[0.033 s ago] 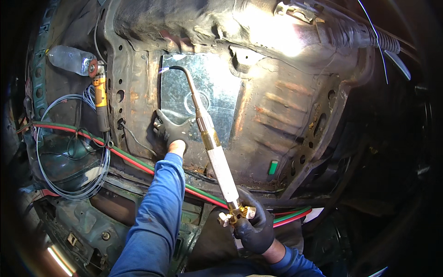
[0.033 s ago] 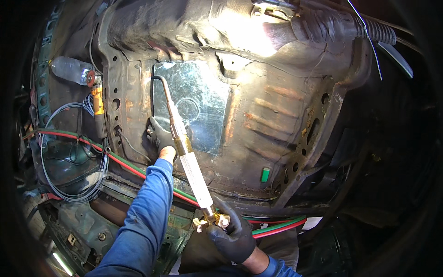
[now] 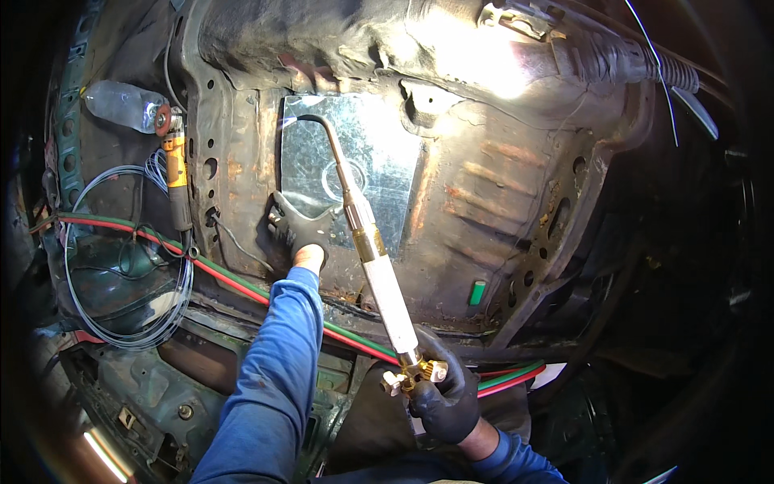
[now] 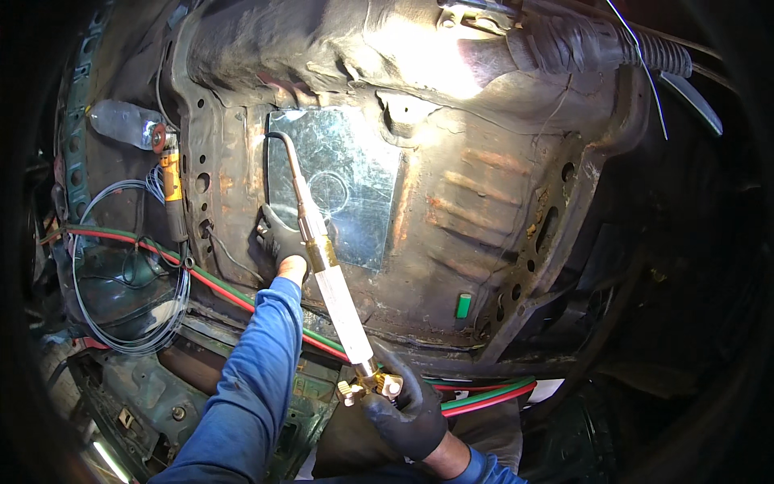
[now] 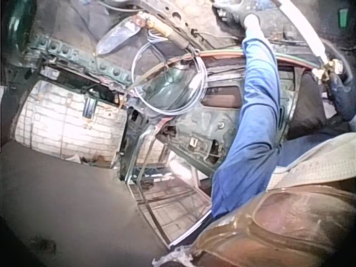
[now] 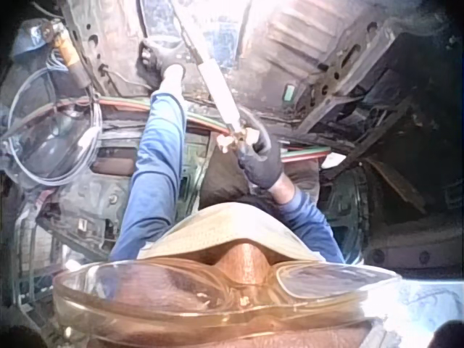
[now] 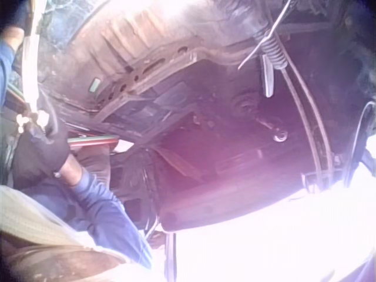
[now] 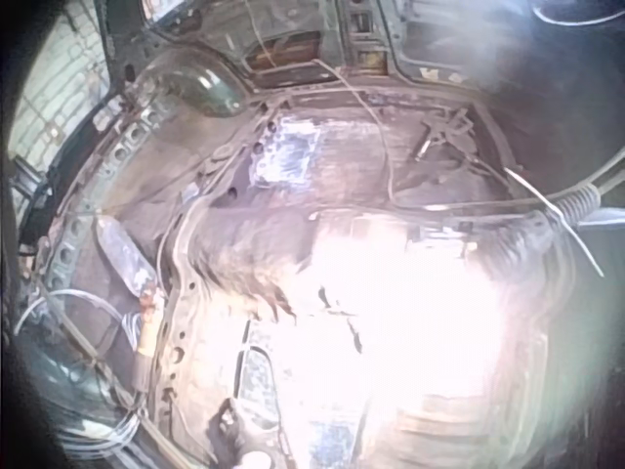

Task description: The person uses a handheld torch to heat a rectangular metal panel attached to a vehicle's underbody. They repeatedly apply the flame to the panel's surface and edges, then touch the panel with a gloved hand to check its temperature.

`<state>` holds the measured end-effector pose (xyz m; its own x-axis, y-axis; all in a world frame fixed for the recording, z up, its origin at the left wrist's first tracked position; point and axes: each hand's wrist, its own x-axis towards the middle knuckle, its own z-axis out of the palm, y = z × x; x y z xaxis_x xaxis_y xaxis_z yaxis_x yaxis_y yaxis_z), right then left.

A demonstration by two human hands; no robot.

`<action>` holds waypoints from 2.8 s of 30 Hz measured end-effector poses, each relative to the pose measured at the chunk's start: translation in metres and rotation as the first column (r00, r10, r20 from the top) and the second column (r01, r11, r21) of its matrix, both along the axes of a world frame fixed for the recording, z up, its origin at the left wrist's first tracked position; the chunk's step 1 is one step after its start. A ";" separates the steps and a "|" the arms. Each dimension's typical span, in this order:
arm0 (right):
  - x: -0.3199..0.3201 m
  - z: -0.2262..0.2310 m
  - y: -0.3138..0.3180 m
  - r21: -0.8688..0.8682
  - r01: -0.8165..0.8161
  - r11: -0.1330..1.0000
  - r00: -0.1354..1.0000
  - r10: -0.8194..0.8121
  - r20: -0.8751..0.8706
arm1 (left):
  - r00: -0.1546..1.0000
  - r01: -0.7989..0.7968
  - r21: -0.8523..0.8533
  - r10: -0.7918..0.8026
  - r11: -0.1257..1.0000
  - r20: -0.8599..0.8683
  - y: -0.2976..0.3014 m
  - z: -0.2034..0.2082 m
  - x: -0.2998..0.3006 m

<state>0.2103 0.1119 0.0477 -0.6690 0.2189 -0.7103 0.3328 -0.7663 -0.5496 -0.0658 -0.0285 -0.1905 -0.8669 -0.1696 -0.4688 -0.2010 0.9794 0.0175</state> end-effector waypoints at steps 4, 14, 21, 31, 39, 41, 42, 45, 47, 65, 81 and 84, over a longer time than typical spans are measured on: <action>-0.001 -0.006 0.004 0.022 0.013 1.000 1.000 -0.013 -0.021 | 0.992 0.094 -0.016 -0.095 0.995 -0.082 -0.014 -0.021 -0.010; -0.013 -0.006 0.011 0.076 -0.013 0.997 0.994 0.005 0.112 | 0.964 0.238 0.226 -0.203 0.945 -0.170 -0.025 -0.014 -0.027; -0.009 -0.036 0.022 0.207 0.058 0.977 0.987 -0.087 0.133 | 0.974 0.167 0.465 -0.072 0.869 -0.217 -0.022 -0.006 -0.027; -0.038 -0.046 0.039 0.242 0.122 0.963 0.973 -0.164 0.161 | 0.990 -0.099 0.639 0.140 0.763 -0.013 -0.038 -0.027 -0.032; -0.039 -0.058 0.038 0.251 0.060 0.966 0.978 -0.108 0.180 | 0.992 -0.082 0.689 0.126 0.720 -0.014 -0.034 -0.026 -0.032; -0.049 -0.057 0.037 0.349 0.006 0.937 0.971 -0.089 0.224 | 0.992 -0.051 0.680 0.115 0.732 -0.049 -0.035 -0.029 -0.031; -0.052 -0.057 0.036 0.397 -0.023 0.917 0.965 -0.083 0.247 | 0.992 -0.051 0.677 0.118 0.734 -0.052 -0.033 -0.028 -0.031; -0.051 -0.063 0.035 0.311 0.102 0.945 0.959 -0.176 0.222 | 0.991 -0.061 0.677 0.123 0.733 -0.044 -0.025 -0.020 -0.027; -0.056 -0.067 0.037 0.347 0.096 0.933 0.956 -0.184 0.230 | 0.993 -0.051 0.684 0.113 0.728 -0.045 -0.026 -0.018 -0.029; -0.053 -0.085 0.045 0.143 0.111 0.983 0.946 -0.149 0.288 | 0.988 -0.069 0.623 0.142 0.779 -0.069 -0.029 -0.023 -0.028; -0.053 -0.091 0.039 0.131 0.154 0.979 0.923 -0.190 0.335 | 0.991 -0.058 0.477 0.109 0.877 -0.081 -0.010 0.003 -0.027; -0.056 -0.088 0.042 0.102 0.138 0.985 0.914 -0.167 0.371 | 0.991 -0.056 0.494 0.107 0.868 -0.075 -0.009 0.006 -0.027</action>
